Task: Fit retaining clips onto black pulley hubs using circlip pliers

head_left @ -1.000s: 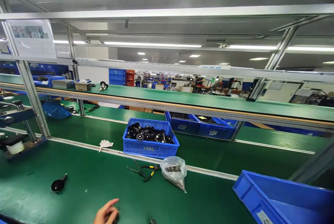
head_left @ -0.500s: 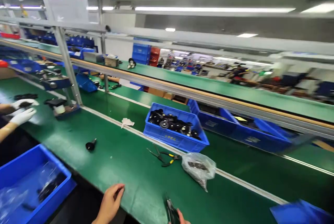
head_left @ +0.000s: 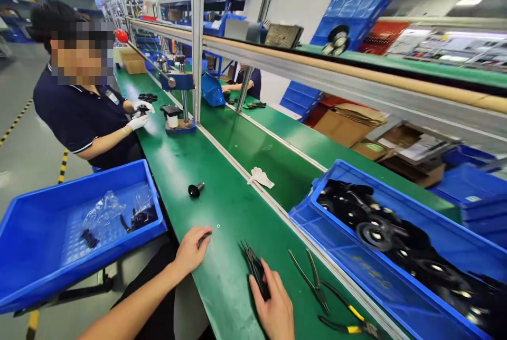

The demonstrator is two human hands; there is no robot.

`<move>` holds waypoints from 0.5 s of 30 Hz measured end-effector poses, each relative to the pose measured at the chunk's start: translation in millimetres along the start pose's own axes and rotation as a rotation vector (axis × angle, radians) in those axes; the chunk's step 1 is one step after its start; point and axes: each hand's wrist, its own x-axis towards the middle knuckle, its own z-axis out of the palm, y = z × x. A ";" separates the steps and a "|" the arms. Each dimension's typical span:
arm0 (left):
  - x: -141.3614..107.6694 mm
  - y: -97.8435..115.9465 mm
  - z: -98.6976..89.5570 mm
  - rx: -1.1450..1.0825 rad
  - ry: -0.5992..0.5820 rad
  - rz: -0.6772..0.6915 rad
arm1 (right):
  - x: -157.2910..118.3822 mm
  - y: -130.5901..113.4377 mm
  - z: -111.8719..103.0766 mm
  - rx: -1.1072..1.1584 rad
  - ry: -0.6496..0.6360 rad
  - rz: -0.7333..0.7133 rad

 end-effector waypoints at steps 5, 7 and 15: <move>-10.6 -7.2 5.9 0.240 0.038 0.237 | 53.3 10.2 24.3 0.047 -0.044 -0.017; -11.9 -4.4 4.2 0.356 0.001 0.289 | 54.0 17.0 27.9 0.083 -0.058 -0.039; -3.6 15.9 -0.9 0.590 -0.283 0.198 | 38.0 28.4 34.9 0.145 -0.113 -0.070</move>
